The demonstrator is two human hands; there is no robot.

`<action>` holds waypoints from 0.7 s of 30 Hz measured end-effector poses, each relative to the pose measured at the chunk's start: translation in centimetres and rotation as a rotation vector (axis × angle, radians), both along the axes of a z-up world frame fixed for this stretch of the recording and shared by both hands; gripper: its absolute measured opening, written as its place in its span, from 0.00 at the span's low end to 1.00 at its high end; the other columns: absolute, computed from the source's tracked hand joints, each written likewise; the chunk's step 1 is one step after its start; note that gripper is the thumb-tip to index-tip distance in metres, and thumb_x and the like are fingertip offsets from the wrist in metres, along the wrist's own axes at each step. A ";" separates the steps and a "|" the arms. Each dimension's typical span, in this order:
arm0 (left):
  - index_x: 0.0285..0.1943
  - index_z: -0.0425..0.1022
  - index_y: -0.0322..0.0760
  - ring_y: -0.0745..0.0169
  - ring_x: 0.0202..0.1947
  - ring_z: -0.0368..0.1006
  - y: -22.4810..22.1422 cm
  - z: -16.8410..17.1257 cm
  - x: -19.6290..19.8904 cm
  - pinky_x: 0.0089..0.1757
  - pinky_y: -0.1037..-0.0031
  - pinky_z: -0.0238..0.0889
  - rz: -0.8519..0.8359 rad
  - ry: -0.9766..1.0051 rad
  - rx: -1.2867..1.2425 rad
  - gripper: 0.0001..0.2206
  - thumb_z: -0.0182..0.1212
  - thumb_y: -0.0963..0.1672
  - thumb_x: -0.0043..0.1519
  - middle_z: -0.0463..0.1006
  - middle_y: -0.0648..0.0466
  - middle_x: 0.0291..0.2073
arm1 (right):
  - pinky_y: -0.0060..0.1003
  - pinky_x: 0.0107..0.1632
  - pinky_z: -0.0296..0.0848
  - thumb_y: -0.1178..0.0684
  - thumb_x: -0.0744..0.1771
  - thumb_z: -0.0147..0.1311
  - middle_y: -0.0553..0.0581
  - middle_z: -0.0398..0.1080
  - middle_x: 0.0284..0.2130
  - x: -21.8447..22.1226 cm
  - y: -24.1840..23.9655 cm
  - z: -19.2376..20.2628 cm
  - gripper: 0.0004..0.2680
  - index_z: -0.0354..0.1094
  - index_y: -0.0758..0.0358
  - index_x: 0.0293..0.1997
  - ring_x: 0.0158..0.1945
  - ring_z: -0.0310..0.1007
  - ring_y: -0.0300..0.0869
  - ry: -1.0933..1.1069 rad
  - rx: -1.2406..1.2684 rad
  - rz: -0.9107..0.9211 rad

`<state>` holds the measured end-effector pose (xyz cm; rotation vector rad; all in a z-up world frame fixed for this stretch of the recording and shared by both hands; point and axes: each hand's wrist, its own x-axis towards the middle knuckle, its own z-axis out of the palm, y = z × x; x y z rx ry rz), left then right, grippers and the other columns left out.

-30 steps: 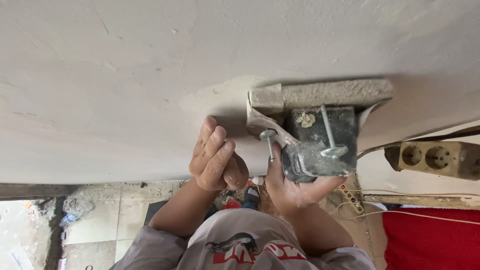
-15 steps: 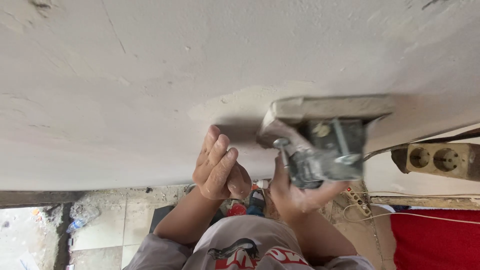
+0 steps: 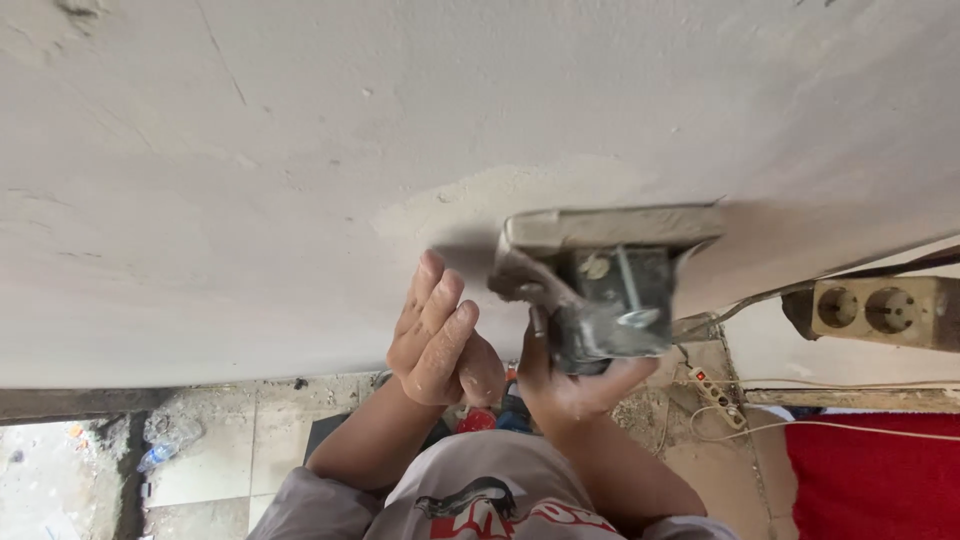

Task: The person sands the wall with a hand sander while touching the wall surface with their hand.

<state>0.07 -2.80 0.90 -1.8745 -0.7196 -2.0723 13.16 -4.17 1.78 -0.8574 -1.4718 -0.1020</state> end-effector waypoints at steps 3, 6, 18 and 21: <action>0.65 0.69 0.23 0.31 0.71 0.59 -0.2 0.1 0.3 0.67 0.46 0.57 0.031 0.005 -0.016 0.25 0.38 0.36 0.58 0.68 0.31 0.64 | 0.35 0.58 0.73 0.65 0.67 0.66 0.65 0.58 0.60 -0.2 -0.3 -1.1 0.29 0.40 0.68 0.67 0.58 0.65 0.44 0.174 -0.069 0.223; 0.64 0.69 0.24 0.29 0.71 0.57 -0.9 0.4 0.3 0.66 0.45 0.57 -0.006 0.024 -0.019 0.24 0.40 0.37 0.58 0.67 0.30 0.63 | 0.34 0.57 0.67 0.67 0.65 0.66 0.63 0.58 0.56 -0.7 -1.4 -0.2 0.30 0.43 0.68 0.70 0.56 0.63 0.43 0.221 -0.121 0.037; 0.51 0.76 0.22 0.32 0.56 0.74 -4.3 5.4 1.8 0.55 0.50 0.71 0.022 0.007 -0.068 0.16 0.52 0.40 0.58 0.79 0.30 0.45 | 0.35 0.56 0.69 0.61 0.65 0.67 0.61 0.62 0.53 -0.9 -1.2 -2.5 0.27 0.47 0.66 0.66 0.54 0.67 0.43 0.239 -0.165 0.271; 0.49 0.76 0.22 0.37 0.49 0.81 -5.6 6.6 1.5 0.48 0.55 0.80 0.070 0.070 -0.080 0.13 0.56 0.41 0.61 0.82 0.36 0.42 | 0.36 0.54 0.70 0.59 0.65 0.67 0.61 0.64 0.51 -0.6 -1.5 -2.7 0.25 0.50 0.66 0.64 0.52 0.68 0.43 0.223 -0.182 0.296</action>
